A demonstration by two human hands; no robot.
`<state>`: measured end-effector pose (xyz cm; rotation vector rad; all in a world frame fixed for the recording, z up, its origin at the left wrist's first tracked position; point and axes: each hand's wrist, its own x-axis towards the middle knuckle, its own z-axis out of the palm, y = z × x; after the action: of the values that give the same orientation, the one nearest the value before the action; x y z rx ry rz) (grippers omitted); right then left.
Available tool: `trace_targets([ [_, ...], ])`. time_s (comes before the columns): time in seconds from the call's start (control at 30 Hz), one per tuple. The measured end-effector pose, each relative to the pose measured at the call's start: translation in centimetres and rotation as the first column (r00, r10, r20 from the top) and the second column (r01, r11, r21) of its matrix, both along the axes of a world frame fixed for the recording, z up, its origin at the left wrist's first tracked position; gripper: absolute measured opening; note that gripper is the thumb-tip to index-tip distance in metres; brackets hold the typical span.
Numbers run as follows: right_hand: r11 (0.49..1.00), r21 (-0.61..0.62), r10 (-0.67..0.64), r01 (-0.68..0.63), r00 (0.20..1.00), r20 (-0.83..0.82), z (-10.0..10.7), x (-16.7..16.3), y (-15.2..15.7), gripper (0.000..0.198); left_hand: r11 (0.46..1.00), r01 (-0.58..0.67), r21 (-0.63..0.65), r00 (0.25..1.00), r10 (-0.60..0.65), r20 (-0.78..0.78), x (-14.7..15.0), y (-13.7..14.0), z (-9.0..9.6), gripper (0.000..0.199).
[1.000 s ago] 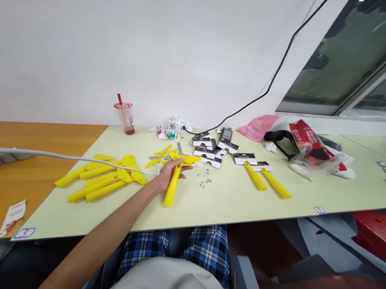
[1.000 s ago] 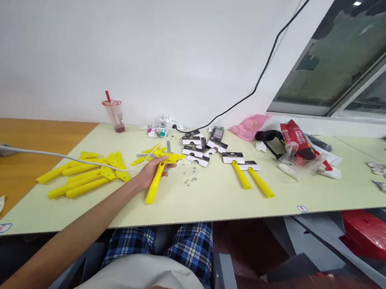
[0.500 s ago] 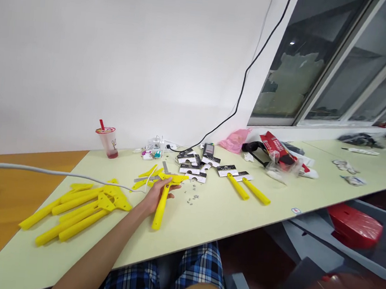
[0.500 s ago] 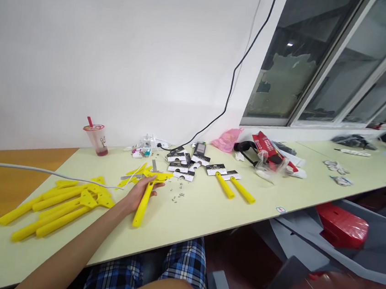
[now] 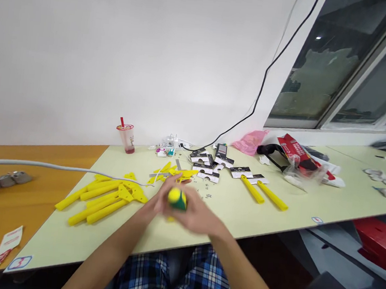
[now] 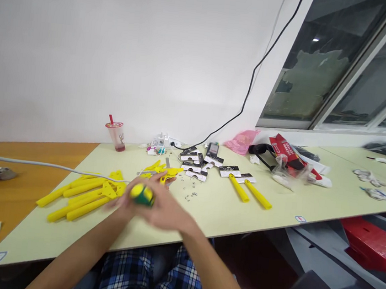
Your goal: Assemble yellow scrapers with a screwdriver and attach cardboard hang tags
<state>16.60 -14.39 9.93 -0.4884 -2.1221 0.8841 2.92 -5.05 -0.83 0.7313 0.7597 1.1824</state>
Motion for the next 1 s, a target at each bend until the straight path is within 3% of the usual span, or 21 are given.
trace_targets([
  [0.03,0.994,-0.011,-0.107,0.107,0.994,-0.029,-0.4,0.7,1.9,0.029,1.0,-0.01,0.001,1.0,0.01,0.005,0.0,0.0,0.0,0.036],
  [0.1,0.888,-0.012,-0.46,0.46,0.888,-0.006,-1.3,2.5,6.2,0.033,1.0,-0.005,-0.002,1.0,0.005,0.02,0.2,0.2,-0.1,0.031],
  [0.13,0.83,0.004,-0.557,0.557,0.83,0.037,-1.9,3.5,8.3,0.037,1.0,0.006,-0.003,1.0,-0.006,0.028,0.3,0.2,-0.1,0.03],
  [0.17,0.813,0.024,-0.58,0.581,0.808,0.099,-2.6,4.3,10.3,0.041,1.0,0.021,-0.002,0.999,-0.021,0.035,0.4,0.3,-0.1,0.03],
  [0.3,0.829,0.007,-0.554,0.559,0.821,0.14,-5.8,5.9,14.3,0.047,0.999,0.053,0.009,0.997,-0.054,0.053,0.8,0.5,-0.4,0.033],
  [0.47,0.846,0.0,-0.53,0.534,0.84,0.112,-8.4,6.0,13.8,0.042,1.0,0.029,0.001,0.998,-0.029,0.058,0.9,0.7,-0.8,0.033],
  [0.77,0.888,0.015,-0.459,0.459,0.884,0.089,-9.0,6.2,13.4,0.032,0.999,-0.044,0.002,0.997,0.044,0.06,1.1,0.5,-0.9,0.023],
  [1.0,0.866,0.026,-0.5,0.499,0.865,0.039,-9.9,6.0,14.1,0.042,0.998,-0.055,0.026,0.99,0.052,0.128,1.3,0.6,-1.0,0.03],
])
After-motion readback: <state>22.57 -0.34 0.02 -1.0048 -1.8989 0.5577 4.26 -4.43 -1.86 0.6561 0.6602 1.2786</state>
